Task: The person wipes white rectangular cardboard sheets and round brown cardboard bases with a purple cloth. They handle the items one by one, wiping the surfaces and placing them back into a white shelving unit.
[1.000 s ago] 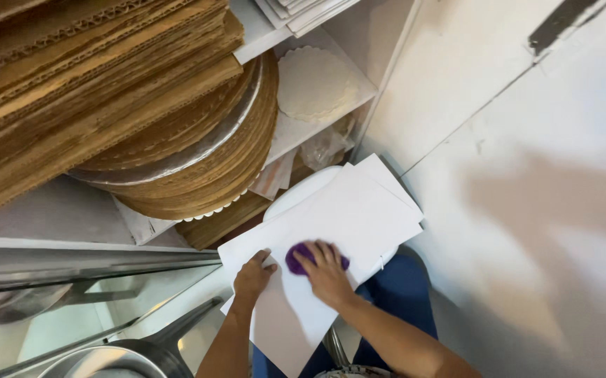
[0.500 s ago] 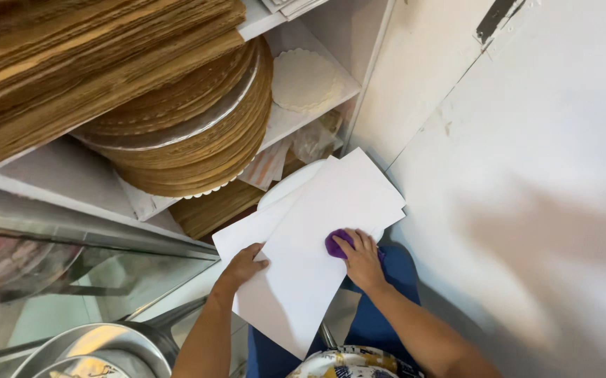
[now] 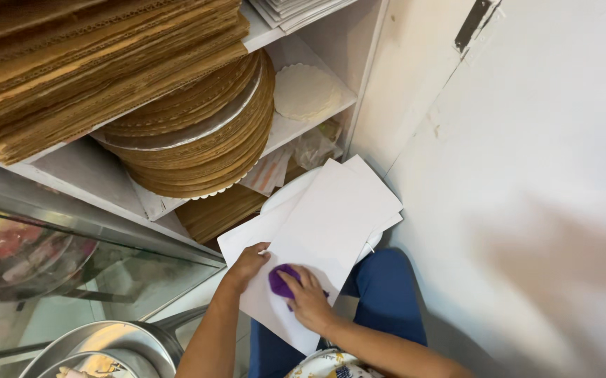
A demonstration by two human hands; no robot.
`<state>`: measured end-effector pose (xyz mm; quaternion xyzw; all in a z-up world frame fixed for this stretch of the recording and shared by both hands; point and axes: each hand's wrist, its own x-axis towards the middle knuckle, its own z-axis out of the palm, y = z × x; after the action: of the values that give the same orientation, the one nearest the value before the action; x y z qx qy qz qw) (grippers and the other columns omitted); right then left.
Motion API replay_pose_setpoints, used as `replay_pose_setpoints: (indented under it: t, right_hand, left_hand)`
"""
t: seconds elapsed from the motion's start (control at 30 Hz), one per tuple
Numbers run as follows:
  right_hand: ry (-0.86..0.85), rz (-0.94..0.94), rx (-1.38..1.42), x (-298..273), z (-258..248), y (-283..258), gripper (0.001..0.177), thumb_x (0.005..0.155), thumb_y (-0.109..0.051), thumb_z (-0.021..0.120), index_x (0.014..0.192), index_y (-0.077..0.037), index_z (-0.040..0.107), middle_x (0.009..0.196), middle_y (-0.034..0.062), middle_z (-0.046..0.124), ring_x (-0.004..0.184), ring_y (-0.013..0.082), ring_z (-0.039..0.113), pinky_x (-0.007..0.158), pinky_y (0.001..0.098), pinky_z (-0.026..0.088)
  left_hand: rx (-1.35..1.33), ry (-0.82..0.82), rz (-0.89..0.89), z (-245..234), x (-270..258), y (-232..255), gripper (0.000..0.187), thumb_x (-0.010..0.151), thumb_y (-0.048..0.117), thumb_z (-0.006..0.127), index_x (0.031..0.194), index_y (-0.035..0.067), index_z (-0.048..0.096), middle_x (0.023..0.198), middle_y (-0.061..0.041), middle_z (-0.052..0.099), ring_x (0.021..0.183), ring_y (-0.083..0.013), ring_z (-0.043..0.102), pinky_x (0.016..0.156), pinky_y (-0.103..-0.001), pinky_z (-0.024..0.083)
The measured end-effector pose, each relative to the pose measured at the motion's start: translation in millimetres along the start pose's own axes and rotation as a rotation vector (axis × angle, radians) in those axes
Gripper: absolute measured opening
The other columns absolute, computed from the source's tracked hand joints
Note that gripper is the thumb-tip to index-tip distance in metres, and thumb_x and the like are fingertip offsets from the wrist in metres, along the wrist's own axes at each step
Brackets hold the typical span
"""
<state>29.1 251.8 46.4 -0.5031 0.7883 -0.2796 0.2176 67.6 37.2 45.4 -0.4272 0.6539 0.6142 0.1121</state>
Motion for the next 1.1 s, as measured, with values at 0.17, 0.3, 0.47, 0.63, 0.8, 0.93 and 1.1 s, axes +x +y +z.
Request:
replay_pose_setpoints:
  t: [0.17, 0.3, 0.47, 0.63, 0.8, 0.93, 1.1]
  right_hand:
    - [0.188, -0.143, 0.018, 30, -22, 4, 0.070, 0.083, -0.002, 0.071, 0.146, -0.006, 0.041, 0.143, 0.0209, 0.039, 0.133, 0.0409, 0.037, 0.115, 0.0561, 0.029]
    - [0.233, -0.067, -0.037, 53, -44, 27, 0.070, 0.085, -0.008, 0.070, 0.148, -0.017, 0.042, 0.143, 0.0188, 0.042, 0.139, 0.0372, 0.039, 0.116, 0.0500, 0.028]
    - [0.222, 0.275, 0.066, 69, -71, 34, 0.058, 0.095, -0.017, 0.061, 0.149, -0.019, 0.041, 0.146, 0.0186, 0.041, 0.138, 0.0387, 0.041, 0.114, 0.0519, 0.034]
    - [0.108, 0.283, 0.029, 58, -55, 15, 0.059, 0.094, -0.023, 0.063, 0.149, -0.020, 0.041, 0.146, 0.0192, 0.041, 0.134, 0.0431, 0.044, 0.109, 0.0553, 0.040]
    - [0.110, 0.034, 0.080, 31, -30, -5, 0.063, 0.085, -0.011, 0.069, 0.144, -0.008, 0.046, 0.145, 0.0172, 0.041, 0.130, 0.0399, 0.040, 0.111, 0.0522, 0.034]
    - [0.088, -0.162, 0.066, 10, -47, -35, 0.065, 0.085, -0.016, 0.073, 0.144, -0.008, 0.046, 0.140, 0.0181, 0.041, 0.130, 0.0393, 0.039, 0.112, 0.0571, 0.031]
    - [0.058, -0.396, 0.058, 0, -48, -27, 0.067, 0.079, 0.001, 0.070, 0.141, -0.014, 0.049, 0.144, 0.0158, 0.042, 0.133, 0.0401, 0.036, 0.111, 0.0597, 0.032]
  left_hand:
    - [-0.093, -0.008, 0.031, 9, -4, 20, 0.042, 0.095, 0.016, 0.055, 0.136, 0.009, 0.063, 0.132, -0.004, 0.066, 0.115, -0.0148, 0.060, 0.100, -0.023, 0.042]
    - [-0.251, -0.055, -0.044, 11, 0, 35, 0.037, 0.101, 0.024, 0.056, 0.136, 0.015, 0.065, 0.098, -0.021, 0.076, 0.085, -0.0268, 0.074, 0.079, -0.042, 0.061]
    - [-0.273, -0.076, -0.058, 7, 9, 36, 0.038, 0.101, 0.024, 0.055, 0.137, 0.013, 0.062, 0.104, -0.023, 0.075, 0.087, -0.0308, 0.074, 0.079, -0.049, 0.061]
    - [-0.278, -0.069, -0.090, 19, 8, 42, 0.040, 0.101, 0.026, 0.055, 0.137, 0.010, 0.061, 0.107, -0.023, 0.073, 0.091, -0.0314, 0.073, 0.081, -0.047, 0.061]
    - [-0.299, -0.017, -0.106, 19, -7, 39, 0.031, 0.100, 0.031, 0.054, 0.117, 0.009, 0.067, 0.108, -0.008, 0.068, 0.100, -0.0168, 0.059, 0.091, -0.028, 0.046]
    - [-0.095, -0.024, -0.101, 16, 0, 39, 0.061, 0.090, 0.035, 0.065, 0.146, 0.015, 0.051, 0.147, -0.010, 0.055, 0.134, -0.0231, 0.052, 0.108, -0.030, 0.041]
    - [-0.087, 0.027, -0.063, 16, 2, 36, 0.048, 0.093, 0.017, 0.062, 0.141, 0.017, 0.059, 0.139, -0.004, 0.062, 0.116, -0.0178, 0.060, 0.100, -0.027, 0.045]
